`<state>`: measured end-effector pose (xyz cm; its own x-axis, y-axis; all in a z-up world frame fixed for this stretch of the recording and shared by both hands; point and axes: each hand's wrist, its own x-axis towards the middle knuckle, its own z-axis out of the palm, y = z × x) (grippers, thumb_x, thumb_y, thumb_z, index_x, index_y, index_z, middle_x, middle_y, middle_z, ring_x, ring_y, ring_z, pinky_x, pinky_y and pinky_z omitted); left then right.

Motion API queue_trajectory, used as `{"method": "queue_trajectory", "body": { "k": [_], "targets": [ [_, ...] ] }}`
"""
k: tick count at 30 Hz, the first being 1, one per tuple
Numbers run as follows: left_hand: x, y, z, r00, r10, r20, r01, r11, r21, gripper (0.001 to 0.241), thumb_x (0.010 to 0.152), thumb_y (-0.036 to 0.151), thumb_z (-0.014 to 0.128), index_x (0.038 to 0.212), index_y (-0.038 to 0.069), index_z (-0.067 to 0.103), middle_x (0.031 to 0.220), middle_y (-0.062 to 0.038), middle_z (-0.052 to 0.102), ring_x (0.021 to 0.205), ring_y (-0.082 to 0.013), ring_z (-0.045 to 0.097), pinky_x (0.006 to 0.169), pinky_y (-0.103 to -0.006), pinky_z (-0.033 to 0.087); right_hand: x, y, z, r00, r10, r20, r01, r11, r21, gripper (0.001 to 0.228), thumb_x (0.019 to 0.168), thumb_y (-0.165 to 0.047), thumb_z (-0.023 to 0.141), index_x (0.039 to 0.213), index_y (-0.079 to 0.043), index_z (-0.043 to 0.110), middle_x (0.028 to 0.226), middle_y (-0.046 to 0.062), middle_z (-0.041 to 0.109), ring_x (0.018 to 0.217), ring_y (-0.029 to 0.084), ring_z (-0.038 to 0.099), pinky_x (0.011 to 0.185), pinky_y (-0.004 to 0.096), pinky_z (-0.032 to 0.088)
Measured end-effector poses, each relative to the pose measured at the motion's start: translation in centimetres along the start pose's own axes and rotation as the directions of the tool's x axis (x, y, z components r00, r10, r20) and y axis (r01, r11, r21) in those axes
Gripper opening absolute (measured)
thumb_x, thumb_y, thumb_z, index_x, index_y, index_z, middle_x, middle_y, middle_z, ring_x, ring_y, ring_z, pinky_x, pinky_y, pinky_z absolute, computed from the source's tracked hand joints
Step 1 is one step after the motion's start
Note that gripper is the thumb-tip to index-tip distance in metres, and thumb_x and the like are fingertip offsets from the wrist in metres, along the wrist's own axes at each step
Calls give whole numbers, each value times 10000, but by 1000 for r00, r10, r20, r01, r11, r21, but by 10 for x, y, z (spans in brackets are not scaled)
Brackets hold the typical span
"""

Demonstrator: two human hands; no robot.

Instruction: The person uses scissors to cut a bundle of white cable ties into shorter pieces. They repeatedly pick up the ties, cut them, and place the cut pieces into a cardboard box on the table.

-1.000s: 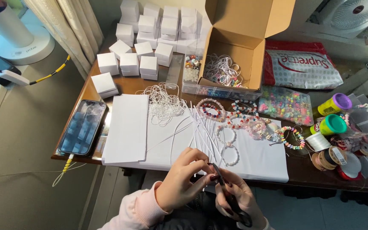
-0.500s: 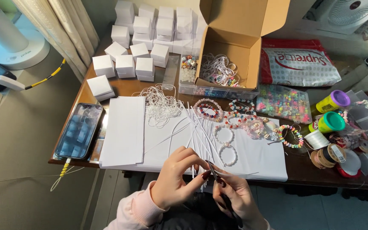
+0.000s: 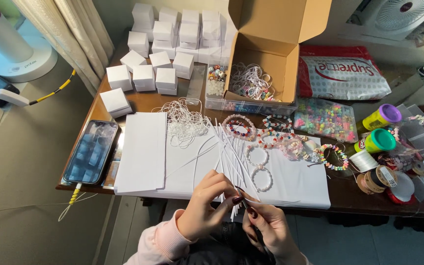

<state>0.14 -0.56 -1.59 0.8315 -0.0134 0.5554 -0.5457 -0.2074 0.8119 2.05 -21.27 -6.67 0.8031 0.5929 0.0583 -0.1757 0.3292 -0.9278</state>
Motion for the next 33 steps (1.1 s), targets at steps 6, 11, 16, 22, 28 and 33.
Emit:
{"method": "queue_trajectory", "body": {
  "k": [6, 11, 16, 22, 28, 33],
  "targets": [
    [0, -3, -3, 999, 44, 26, -44, 999, 7, 178, 1029, 181, 596, 883, 84, 627, 842, -27, 629, 767, -196, 510, 765, -318, 372, 3, -24, 10, 995, -42, -87, 26, 984, -176, 476, 1014, -179, 566, 1467, -35, 586, 527, 77, 431, 308, 125, 346, 262, 220, 311],
    [-3, 2, -11, 999, 33, 11, -33, 999, 17, 136, 997, 93, 622, 863, 78, 604, 839, -32, 629, 768, -199, 513, 771, -317, 374, 7, -22, -24, 953, -248, -173, 182, 928, -326, 472, 1034, -132, 514, 1504, -97, 514, 566, 61, 435, 339, 138, 369, 299, 226, 358],
    [-4, 6, -31, 997, 40, -71, -40, 999, 9, 209, 1024, 197, 577, 859, 72, 604, 822, -44, 619, 771, -207, 536, 779, -332, 396, 16, -35, -52, 645, -419, -639, 214, 902, -375, 401, 1068, -129, 467, 1453, -128, 579, 591, 98, 440, 252, 168, 341, 239, 256, 224],
    [27, 0, -51, 998, 27, -48, -12, 955, 296, 70, 969, 69, 655, 903, 85, 638, 805, -16, 620, 728, -192, 494, 696, -313, 417, 3, -41, -52, 637, -422, -645, 222, 902, -371, 417, 1078, -163, 462, 1485, -165, 554, 578, 99, 420, 274, 157, 307, 285, 242, 235],
    [114, -25, -46, 980, 200, 9, -164, 778, 607, 151, 984, 206, 710, 900, 82, 692, 798, -46, 686, 705, -221, 589, 634, -376, 470, -2, -45, -38, 799, -290, -527, 99, 927, -361, 498, 1020, -110, 456, 1514, -121, 517, 550, 87, 411, 289, 171, 342, 250, 267, 273],
    [208, -106, -20, 973, 227, -39, -98, 563, 821, 112, 921, 92, 654, 887, 131, 754, 826, -67, 733, 785, -312, 618, 596, -455, 506, -9, -50, -42, 853, -182, -489, 59, 965, -255, 531, 1011, -56, 443, 1531, -143, 510, 554, 93, 391, 279, 176, 295, 242, 282, 313]
  ]
}}
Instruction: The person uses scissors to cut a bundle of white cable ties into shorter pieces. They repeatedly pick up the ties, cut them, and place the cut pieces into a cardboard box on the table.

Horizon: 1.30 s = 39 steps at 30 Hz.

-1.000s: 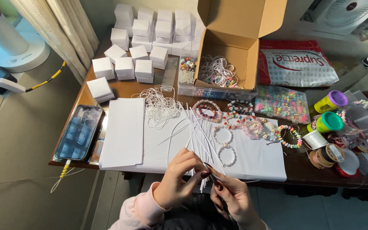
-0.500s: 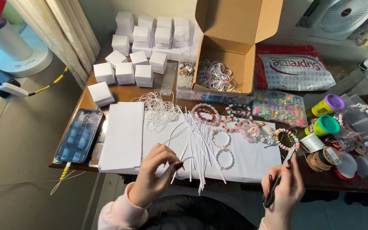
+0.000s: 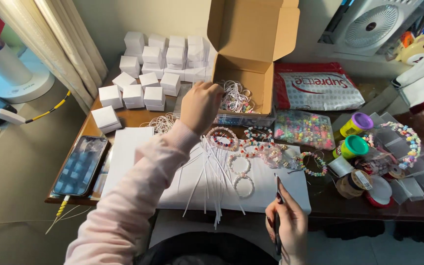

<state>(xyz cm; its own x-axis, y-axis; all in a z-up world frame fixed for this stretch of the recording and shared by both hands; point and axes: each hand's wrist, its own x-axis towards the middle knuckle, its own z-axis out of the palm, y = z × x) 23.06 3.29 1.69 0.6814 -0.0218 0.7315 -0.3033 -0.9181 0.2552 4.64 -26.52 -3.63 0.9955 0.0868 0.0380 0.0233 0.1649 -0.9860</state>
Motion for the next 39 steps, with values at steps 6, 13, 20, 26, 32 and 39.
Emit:
{"method": "queue_trajectory", "body": {
  "k": [6, 13, 20, 26, 32, 39],
  "targets": [
    [12, -69, 102, 961, -59, 269, -19, 960, 279, 264, 1035, 71, 481, 976, 25, 735, 943, -152, 680, 881, -314, 605, 655, -442, 589, -6, -5, -11, 999, 39, 34, -39, 999, 5, 504, 1016, -74, 458, 1506, -124, 561, 561, 94, 417, 291, 156, 287, 269, 263, 326],
    [4, -68, 75, 979, 181, 94, -204, 894, 398, 160, 826, 77, 728, 672, 79, 684, 852, -81, 591, 791, -266, 558, 625, -387, 528, 0, 8, -13, 999, 42, 25, -42, 999, -16, 484, 1018, -64, 460, 1481, -139, 579, 552, 99, 395, 279, 179, 310, 263, 263, 314],
    [4, -72, 73, 972, 121, 200, -192, 901, 389, 134, 856, 32, 676, 747, 100, 715, 888, -75, 631, 827, -260, 568, 649, -375, 523, 1, 13, -12, 995, 69, 76, -68, 998, -11, 488, 1020, -75, 467, 1494, -138, 567, 569, 98, 406, 280, 160, 299, 249, 248, 308],
    [2, -76, 89, 960, 177, 216, -249, 893, 375, 217, 893, 97, 651, 680, 132, 667, 888, -63, 613, 831, -256, 539, 643, -380, 459, 2, 15, -14, 994, 69, 86, -68, 998, -19, 492, 1017, -79, 470, 1499, -132, 557, 571, 102, 414, 285, 162, 299, 250, 253, 326],
    [6, -69, 87, 946, 317, 69, -313, 839, 444, 100, 855, 122, 683, 758, 134, 663, 838, -49, 588, 797, -263, 534, 587, -385, 399, 1, 18, -19, 994, 54, 100, -55, 998, 3, 485, 1020, -104, 478, 1499, -119, 554, 572, 104, 433, 283, 159, 312, 247, 254, 319],
    [-72, -10, -4, 913, -98, 395, 34, 986, 165, 273, 1073, 297, 493, 1038, 47, 596, 982, -136, 722, 795, -270, 710, 670, -418, 615, 3, 16, -19, 994, 39, 100, -39, 999, 2, 502, 1011, -38, 450, 1495, -127, 554, 567, 101, 406, 270, 170, 310, 234, 249, 335]
  ]
}}
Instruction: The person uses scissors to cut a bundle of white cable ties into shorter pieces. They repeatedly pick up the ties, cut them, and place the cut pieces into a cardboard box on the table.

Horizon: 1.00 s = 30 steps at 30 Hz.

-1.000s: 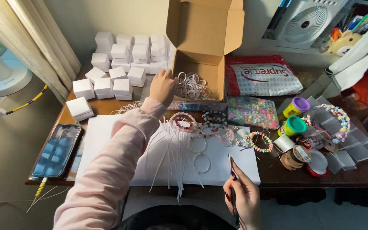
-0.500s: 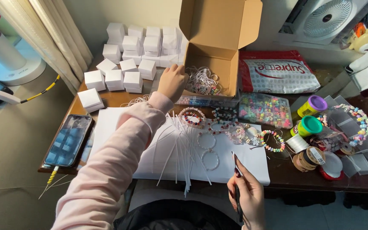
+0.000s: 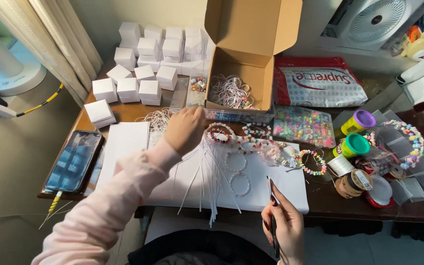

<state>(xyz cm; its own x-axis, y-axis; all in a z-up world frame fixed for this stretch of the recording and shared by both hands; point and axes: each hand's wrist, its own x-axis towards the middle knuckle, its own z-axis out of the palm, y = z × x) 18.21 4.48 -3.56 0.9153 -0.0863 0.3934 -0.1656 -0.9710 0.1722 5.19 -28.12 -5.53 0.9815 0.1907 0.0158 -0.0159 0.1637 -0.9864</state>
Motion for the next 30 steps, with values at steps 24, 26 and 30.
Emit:
{"method": "queue_trajectory", "body": {
  "k": [24, 26, 30],
  "targets": [
    [-133, 18, -90, 927, -345, -147, 168, 731, -661, 207, 752, 252, 909, 915, 216, 786, 803, 66, 762, 671, -83, 598, 687, -242, 512, 3, 23, 26, 887, 129, 443, -315, 871, 377, 554, 1034, -157, 490, 1569, -33, 420, 548, 133, 421, 258, 188, 351, 225, 265, 279],
    [-138, 36, -97, 948, -294, -120, 107, 652, -750, 204, 745, 205, 915, 880, 188, 762, 826, 49, 779, 682, -91, 590, 667, -237, 515, 0, 20, 36, 839, 168, 517, -408, 823, 395, 637, 1008, -175, 549, 1595, -16, 359, 520, 131, 420, 278, 180, 322, 252, 272, 302],
    [-149, 63, -91, 989, -142, 35, 99, 475, -874, 194, 779, 243, 887, 914, 161, 775, 779, 51, 769, 716, -97, 554, 686, -244, 493, -7, 2, 56, 753, 238, 614, -529, 773, 350, 858, 954, -247, 659, 1661, -49, 215, 477, 117, 455, 284, 146, 333, 255, 261, 276]
  ]
}}
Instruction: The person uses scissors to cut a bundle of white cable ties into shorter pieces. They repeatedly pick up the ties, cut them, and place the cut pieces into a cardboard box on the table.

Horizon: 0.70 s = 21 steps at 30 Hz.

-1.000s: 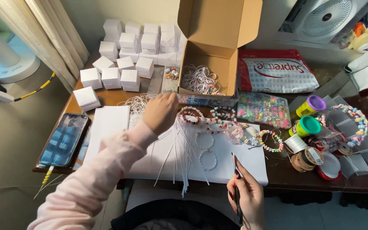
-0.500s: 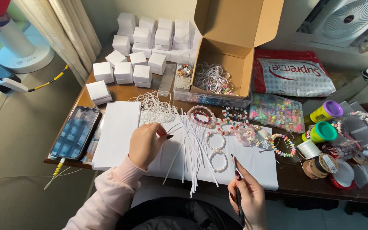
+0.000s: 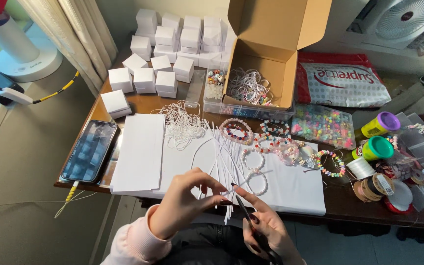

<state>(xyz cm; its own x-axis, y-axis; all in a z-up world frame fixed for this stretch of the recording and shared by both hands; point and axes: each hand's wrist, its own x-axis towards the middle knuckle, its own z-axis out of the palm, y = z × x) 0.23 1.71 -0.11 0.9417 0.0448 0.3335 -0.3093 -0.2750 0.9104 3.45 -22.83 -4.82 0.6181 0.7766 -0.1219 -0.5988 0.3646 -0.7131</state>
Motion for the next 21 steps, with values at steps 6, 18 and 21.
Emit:
{"method": "queue_trajectory", "body": {
  "k": [6, 18, 21],
  "targets": [
    [-2, -2, 13, 991, -118, 67, 117, 993, 16, 202, 780, 341, 878, 825, 200, 740, 766, 84, 763, 694, -81, 579, 646, -236, 478, -6, 12, -15, 992, -87, -96, 69, 982, -174, 537, 1012, -177, 574, 1523, -23, 514, 511, 150, 462, 342, 184, 383, 329, 274, 376],
    [-3, -16, 9, 981, -71, 179, 51, 992, 113, 162, 850, 228, 859, 775, 184, 723, 713, 80, 706, 671, -119, 542, 633, -279, 454, 0, 2, 5, 914, -395, -97, 196, 638, -745, 450, 1015, -177, 566, 1452, -83, 617, 578, 32, 502, 395, 97, 377, 348, 222, 345],
    [-3, -15, 3, 976, -131, 175, 117, 989, 88, 257, 838, 300, 866, 709, 170, 686, 705, 70, 712, 680, -112, 567, 649, -279, 456, -4, 7, -26, 787, -595, -163, 264, 564, -783, 437, 1010, -101, 557, 1444, -131, 595, 605, 57, 491, 329, 101, 379, 286, 199, 341]
  ]
}}
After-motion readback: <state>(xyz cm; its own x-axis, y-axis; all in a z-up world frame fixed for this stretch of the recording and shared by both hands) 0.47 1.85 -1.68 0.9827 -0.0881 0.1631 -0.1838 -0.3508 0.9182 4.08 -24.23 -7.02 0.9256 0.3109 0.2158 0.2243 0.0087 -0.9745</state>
